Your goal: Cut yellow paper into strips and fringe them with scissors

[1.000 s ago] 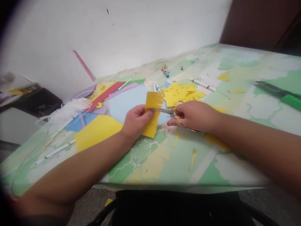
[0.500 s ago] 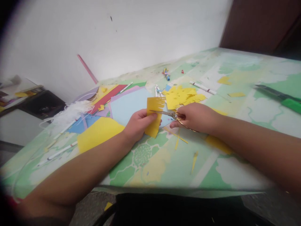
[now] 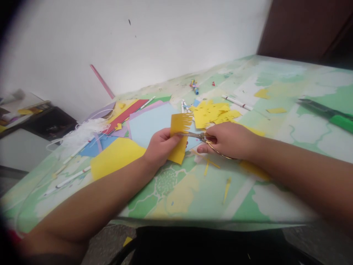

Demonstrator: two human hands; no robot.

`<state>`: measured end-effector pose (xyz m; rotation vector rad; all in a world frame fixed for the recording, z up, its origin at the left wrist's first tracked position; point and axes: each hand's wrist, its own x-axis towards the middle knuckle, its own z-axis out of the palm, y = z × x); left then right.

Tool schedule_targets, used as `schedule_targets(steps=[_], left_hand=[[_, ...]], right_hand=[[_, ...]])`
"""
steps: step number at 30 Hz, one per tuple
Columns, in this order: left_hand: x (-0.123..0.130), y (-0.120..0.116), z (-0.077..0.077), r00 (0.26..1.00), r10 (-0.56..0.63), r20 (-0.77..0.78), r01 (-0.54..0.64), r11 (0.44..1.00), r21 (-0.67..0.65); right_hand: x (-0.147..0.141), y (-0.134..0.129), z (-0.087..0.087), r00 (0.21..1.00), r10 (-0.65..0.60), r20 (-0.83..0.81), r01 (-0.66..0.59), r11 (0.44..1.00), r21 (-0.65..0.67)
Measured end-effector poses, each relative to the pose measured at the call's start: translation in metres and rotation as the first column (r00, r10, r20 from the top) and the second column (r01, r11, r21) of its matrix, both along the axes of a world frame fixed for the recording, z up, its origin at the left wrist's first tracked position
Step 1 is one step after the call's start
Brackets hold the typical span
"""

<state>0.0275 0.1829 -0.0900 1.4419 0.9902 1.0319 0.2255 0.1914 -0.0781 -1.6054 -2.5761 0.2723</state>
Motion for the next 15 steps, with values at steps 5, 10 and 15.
schedule_targets(steps=[5,10,15], left_hand=[[-0.0003,0.0001,-0.0005,1.000,-0.005,-0.011,0.005,1.000,0.014],[0.0001,-0.0008,-0.0003,1.000,0.002,0.022,-0.003,1.000,0.017],[0.0007,-0.0006,-0.0001,0.998,0.040,0.038,-0.041,0.999,0.027]], right_hand=[[0.0004,-0.0003,0.0007,1.000,0.009,0.009,-0.009,1.000,0.015],[0.0006,-0.0001,-0.0002,1.000,0.010,-0.003,-0.010,0.999,0.034],[0.0017,0.0020,-0.0030,1.000,0.010,-0.002,-0.009,0.997,0.074]])
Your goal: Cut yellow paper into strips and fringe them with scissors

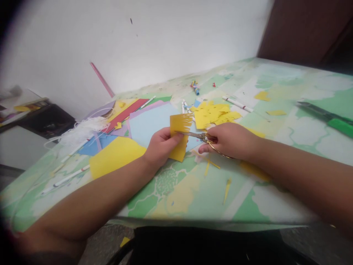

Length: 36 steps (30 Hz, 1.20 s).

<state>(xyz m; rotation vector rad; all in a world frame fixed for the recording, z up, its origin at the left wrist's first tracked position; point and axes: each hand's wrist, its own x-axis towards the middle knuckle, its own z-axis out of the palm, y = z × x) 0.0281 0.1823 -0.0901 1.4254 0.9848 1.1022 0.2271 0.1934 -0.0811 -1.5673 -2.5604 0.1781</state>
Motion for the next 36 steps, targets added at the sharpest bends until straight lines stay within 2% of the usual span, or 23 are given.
schedule_targets(steps=[6,10,22,36], left_hand=[[-0.0003,0.0017,0.0000,0.997,-0.016,0.074,0.019,0.999,-0.035],[-0.0010,0.0016,0.0006,0.998,-0.040,0.039,0.042,0.998,-0.051],[-0.0029,0.0041,-0.0014,0.998,0.063,0.018,-0.061,0.996,-0.058],[-0.0012,0.0006,0.0015,0.998,-0.017,-0.053,0.018,1.000,0.015]], right_hand=[[0.0002,0.0018,0.0015,0.998,-0.062,-0.013,0.062,0.998,-0.027],[0.0013,0.0012,0.0022,0.999,-0.038,-0.033,0.036,0.998,-0.055],[0.0023,-0.0003,0.0018,1.000,0.014,-0.025,-0.016,0.996,-0.092],[0.0019,-0.0005,0.0007,0.998,0.057,-0.038,-0.060,0.996,-0.068]])
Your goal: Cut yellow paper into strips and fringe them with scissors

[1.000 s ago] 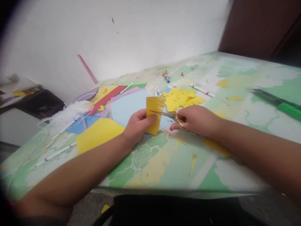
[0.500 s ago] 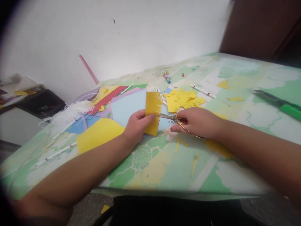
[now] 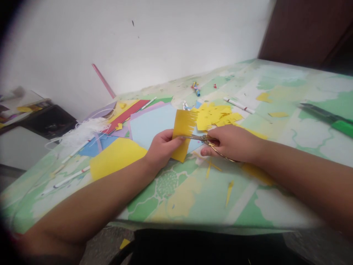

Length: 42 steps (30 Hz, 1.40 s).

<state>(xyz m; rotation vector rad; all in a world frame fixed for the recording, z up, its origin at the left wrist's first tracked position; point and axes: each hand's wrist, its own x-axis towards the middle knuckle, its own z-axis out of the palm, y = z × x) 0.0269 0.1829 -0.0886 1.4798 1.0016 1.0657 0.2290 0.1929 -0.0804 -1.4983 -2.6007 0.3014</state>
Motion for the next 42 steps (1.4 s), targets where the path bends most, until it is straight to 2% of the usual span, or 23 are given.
schedule_targets(steps=[8,13,18,23,27,38,42], left_hand=[[0.0008,-0.0004,0.0006,1.000,0.004,0.022,-0.003,1.000,-0.021],[0.0002,-0.0008,0.0006,0.995,-0.050,0.083,0.056,0.995,-0.082],[-0.0004,0.0015,-0.0009,0.994,-0.032,0.109,0.046,0.990,-0.133],[-0.0010,0.0028,-0.0008,0.995,-0.027,0.092,0.037,0.993,-0.108],[-0.0017,0.0033,-0.0018,0.997,0.003,0.071,0.003,0.996,-0.088],[0.0001,0.0009,0.0009,0.999,-0.026,0.047,0.029,0.998,-0.047],[0.0003,0.0010,0.0005,0.998,-0.023,0.060,0.027,0.997,-0.068]], right_hand=[[0.0010,0.0024,-0.0021,1.000,-0.024,-0.015,0.024,1.000,0.001],[0.0009,0.0030,-0.0024,0.998,-0.057,-0.017,0.057,0.998,-0.006],[0.0005,0.0025,-0.0016,0.997,-0.082,-0.006,0.082,0.996,-0.026],[0.0011,0.0023,-0.0018,0.993,-0.121,-0.011,0.121,0.993,-0.008],[-0.0004,0.0000,0.0003,0.996,-0.088,-0.007,0.088,0.996,0.022],[-0.0047,-0.0043,0.0025,0.997,-0.072,0.005,0.072,0.997,0.032],[-0.0042,-0.0031,0.0017,0.993,-0.114,0.007,0.114,0.993,0.034]])
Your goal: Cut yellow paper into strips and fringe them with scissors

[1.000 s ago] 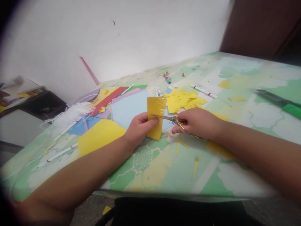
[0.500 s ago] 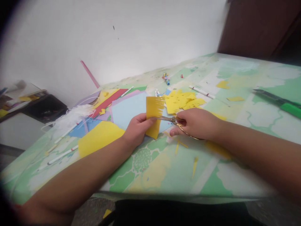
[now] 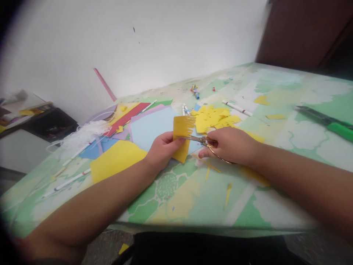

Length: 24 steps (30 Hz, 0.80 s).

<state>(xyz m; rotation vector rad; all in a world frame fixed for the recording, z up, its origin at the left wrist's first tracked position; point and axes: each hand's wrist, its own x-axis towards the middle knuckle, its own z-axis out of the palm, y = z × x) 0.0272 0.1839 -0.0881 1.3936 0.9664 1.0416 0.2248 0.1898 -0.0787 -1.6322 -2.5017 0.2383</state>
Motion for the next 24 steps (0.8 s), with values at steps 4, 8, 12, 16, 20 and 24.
schedule_targets(steps=[4,8,12,16,20,24], left_hand=[[0.0001,0.0015,-0.0017,0.998,-0.045,0.045,0.048,0.997,-0.065],[0.0001,0.0028,-0.0022,0.995,-0.095,-0.006,0.094,0.993,-0.068],[0.0003,0.0025,-0.0016,0.996,-0.087,-0.025,0.085,0.994,-0.062],[0.0004,0.0016,-0.0013,0.999,-0.031,0.008,0.032,0.996,-0.080],[0.0007,0.0017,-0.0018,1.000,-0.031,-0.005,0.031,0.997,-0.064],[0.0009,0.0019,-0.0026,0.999,-0.039,-0.038,0.038,0.999,-0.034]], right_hand=[[0.0026,0.0040,0.0010,0.999,-0.039,0.027,0.039,0.999,0.008],[0.0043,0.0064,0.0024,0.997,-0.056,0.051,0.057,0.998,-0.007],[0.0054,0.0066,-0.0003,0.999,-0.016,0.032,0.016,1.000,-0.006],[0.0067,0.0060,-0.0034,1.000,0.021,-0.004,-0.021,1.000,0.001],[0.0057,0.0042,-0.0024,1.000,0.023,-0.006,-0.023,0.999,-0.023],[0.0038,0.0028,-0.0005,1.000,-0.003,0.004,0.003,0.999,-0.043]])
